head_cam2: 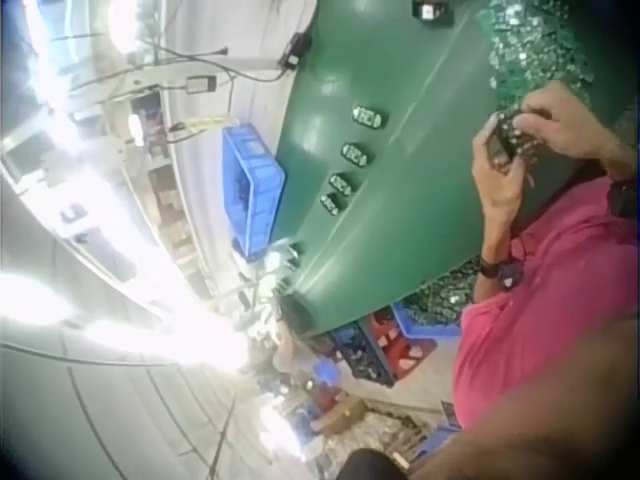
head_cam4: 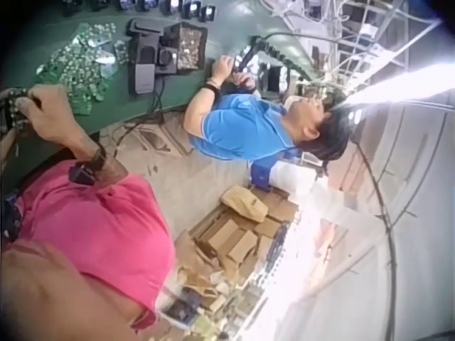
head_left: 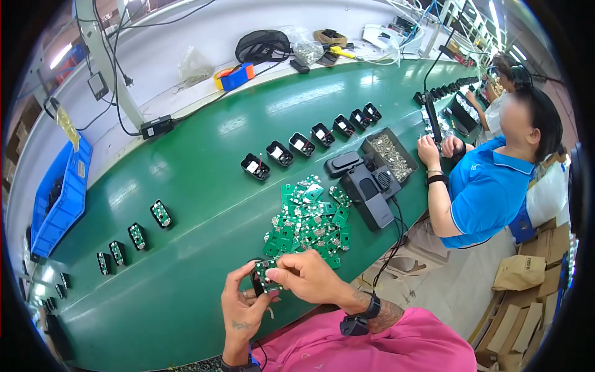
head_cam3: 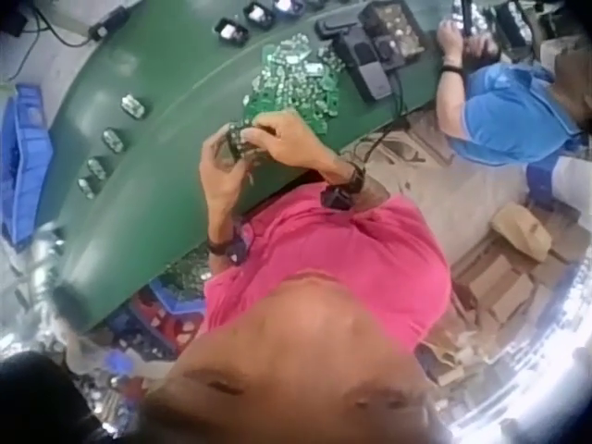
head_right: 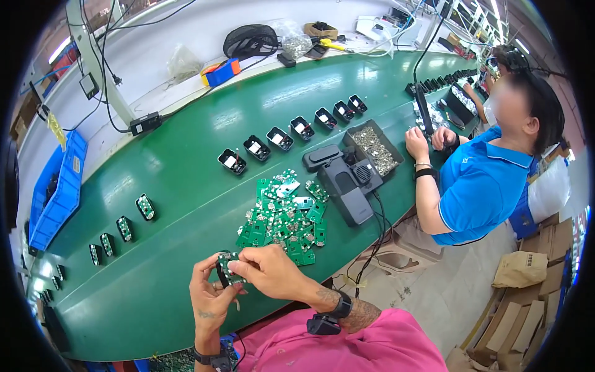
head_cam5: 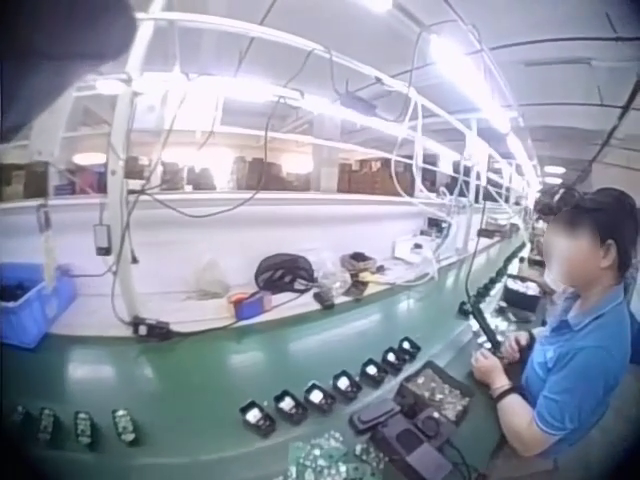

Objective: The person picks up a circuit board and a black plastic housing, fits the board into the housing by hand, and places the assembled unit onto the green conveyor belt. This process is repeated for additional circuit boards and housings.

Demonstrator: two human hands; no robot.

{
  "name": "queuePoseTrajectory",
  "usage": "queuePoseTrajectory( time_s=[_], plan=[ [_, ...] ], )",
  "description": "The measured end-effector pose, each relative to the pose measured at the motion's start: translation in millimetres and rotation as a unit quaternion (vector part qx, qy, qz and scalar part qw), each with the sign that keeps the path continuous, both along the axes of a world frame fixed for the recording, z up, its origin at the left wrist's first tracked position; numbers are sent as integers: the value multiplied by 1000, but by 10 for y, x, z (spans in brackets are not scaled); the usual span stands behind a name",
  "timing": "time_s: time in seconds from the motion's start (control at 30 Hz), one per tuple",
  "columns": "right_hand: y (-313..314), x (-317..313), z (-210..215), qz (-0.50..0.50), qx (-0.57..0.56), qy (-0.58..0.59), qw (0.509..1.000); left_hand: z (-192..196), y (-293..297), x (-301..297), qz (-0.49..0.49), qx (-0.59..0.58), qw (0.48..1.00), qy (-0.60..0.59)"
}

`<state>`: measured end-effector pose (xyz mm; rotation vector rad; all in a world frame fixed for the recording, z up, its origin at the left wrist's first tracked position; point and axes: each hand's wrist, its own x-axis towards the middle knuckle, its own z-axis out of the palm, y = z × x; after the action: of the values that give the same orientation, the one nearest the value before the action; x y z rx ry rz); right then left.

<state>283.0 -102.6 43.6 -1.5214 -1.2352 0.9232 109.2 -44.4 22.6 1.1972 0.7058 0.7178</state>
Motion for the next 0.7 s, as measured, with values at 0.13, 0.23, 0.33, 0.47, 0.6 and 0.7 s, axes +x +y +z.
queuePoseTrajectory(
  time_s=[0.13, 0.23, 0.33, 0.47, 0.6, 0.7],
  plan=[
    [-16, 57, 191, 78, -103, 147, 981, -101, -26, 43, 51, 82, 995, -5],
    [-11, -28, 175, 90, -59, 101, 989, -195, -15, 98, 125, 192, 973, 23],
    [10, -41, 178, 49, 31, -51, 997, -272, 18, 169, 152, 249, 956, 29],
    [2, 9, 196, 8, 5, -47, 999, -214, -15, 322, 163, 249, 955, 13],
    [64, -15, 183, -30, 59, -90, 994, -59, -6, 321, 172, 254, 950, 64],
    [116, 5, 130, -16, 60, -75, 995, -30, 56, 235, 114, 248, 960, 57]
  ],
)
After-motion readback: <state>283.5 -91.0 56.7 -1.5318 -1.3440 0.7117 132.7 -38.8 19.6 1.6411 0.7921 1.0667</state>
